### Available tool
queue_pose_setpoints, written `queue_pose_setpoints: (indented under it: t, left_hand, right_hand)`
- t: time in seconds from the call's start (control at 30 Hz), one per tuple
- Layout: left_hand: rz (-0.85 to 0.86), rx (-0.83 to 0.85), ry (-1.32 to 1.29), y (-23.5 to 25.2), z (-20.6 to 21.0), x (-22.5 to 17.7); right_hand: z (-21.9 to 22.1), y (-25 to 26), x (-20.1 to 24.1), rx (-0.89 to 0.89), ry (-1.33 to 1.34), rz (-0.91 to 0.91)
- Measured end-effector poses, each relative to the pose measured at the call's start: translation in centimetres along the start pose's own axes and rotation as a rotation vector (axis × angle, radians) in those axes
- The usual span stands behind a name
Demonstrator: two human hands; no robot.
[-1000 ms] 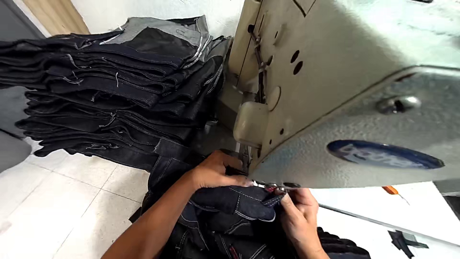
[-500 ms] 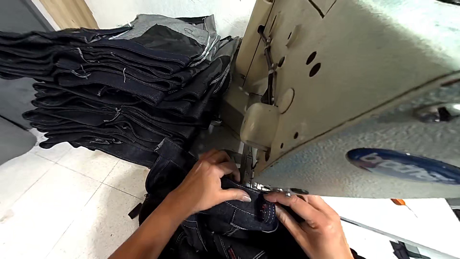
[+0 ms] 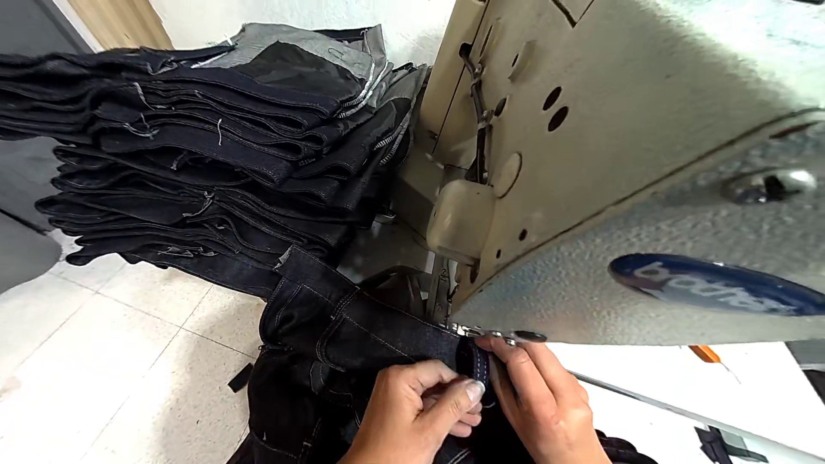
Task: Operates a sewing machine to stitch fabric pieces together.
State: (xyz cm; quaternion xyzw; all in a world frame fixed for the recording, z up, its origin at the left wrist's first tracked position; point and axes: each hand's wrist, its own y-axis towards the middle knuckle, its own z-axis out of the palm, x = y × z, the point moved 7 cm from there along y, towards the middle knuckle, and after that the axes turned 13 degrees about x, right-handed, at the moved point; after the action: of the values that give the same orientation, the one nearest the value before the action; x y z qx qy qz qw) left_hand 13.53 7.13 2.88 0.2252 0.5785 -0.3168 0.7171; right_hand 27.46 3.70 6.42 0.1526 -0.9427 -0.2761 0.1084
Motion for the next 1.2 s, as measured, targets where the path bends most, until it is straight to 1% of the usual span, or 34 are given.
queue_pose_setpoints:
  t: [0.07,0.13,0.23,0.3,0.33,0.37,0.4,0.43,0.5,0.53,0.57,0.6,0.67,0.7,0.77,0.83,0.9,0.97,1.1,1.2]
  left_hand:
    - [0.005,-0.012,0.002,0.1,-0.1,0.2]
    - [0.024,-0.023,0.022,0.2,-0.3,0.3]
    - [0.032,-0.071,0.026,0.3,-0.4,0.6]
    - [-0.039,-0.091,0.001,0.3,-0.5,0.6]
    - [-0.075,-0.068,0.027,0.3,-0.6,0.5]
    - [-0.093,-0.027,0.114,0.4,-0.6,0.2]
    - [-0.057,0.009,0.291,0.4,-0.6,-0.4]
    - [0.067,0.005,0.562,0.2,-0.5,-1.3]
    - [0.489,-0.108,1.157,-1.0,0.2,-2.9]
    - [0.666,-0.127,1.339,-1.5,0.6,-3.3]
    - [0.778,-0.095,1.466,-1.7,1.0,-3.4]
    - [0.835,-0.037,1.551,-1.6,1.2,-3.1]
    - [0.87,0.078,1.589,-1.0,0.8,-2.5]
    - [0.854,0.12,1.564,-0.7,0.5,-2.3]
    - [0.81,0.152,1.528,-0.4,0.1,-2.4]
    - [0.776,0.131,1.506,-0.3,0.0,-2.5]
    - [0.753,0.086,1.496,-0.3,0.0,-2.4]
    - [0.728,0.036,1.491,-0.3,0.1,-2.2]
    - [0.664,-0.037,1.522,0.2,0.1,-2.5]
    - [0.662,-0.032,1.522,0.4,0.0,-2.8]
  right_hand:
    - [0.2,-0.2,0.2,-0.039,-0.006,-0.015]
    - [0.2,-0.4,0.5,-0.04,-0.017,-0.028]
    - [-0.2,-0.5,1.0,0.1,-0.002,-0.058]
    - [-0.5,-0.7,1.0,0.202,0.029,-0.054]
    - [-0.5,-0.9,0.8,0.234,0.054,-0.038]
    - [-0.5,-1.1,0.6,0.26,0.079,-0.012]
    - [-0.4,-1.3,0.4,0.273,0.1,0.017]
    - [-0.3,-1.4,0.1,0.273,0.123,0.04]
    - [-0.1,-1.4,-0.2,0.254,0.145,0.064]
    - [0.0,-1.5,-0.3,0.242,0.149,0.073]
    - [0.0,-1.5,-0.4,0.229,0.148,0.076]
    - [0.1,-1.4,-0.4,0.214,0.143,0.076]
    - [0.1,-1.2,-0.6,0.196,0.162,0.076]
    - [0.1,-1.2,-1.0,0.196,0.214,0.079]
    - [0.4,-1.7,-2.4,0.233,0.397,0.118]
    - [0.8,-3.0,-3.8,0.294,0.549,0.217]
    - [1.6,-4.5,-4.7,0.342,0.572,0.361]
    - [1.8,-4.8,-4.9,0.329,0.555,0.436]
    - [1.7,-3.3,-5.5,0.276,0.473,0.423]
    - [1.7,-2.9,-5.5,0.308,0.479,0.401]
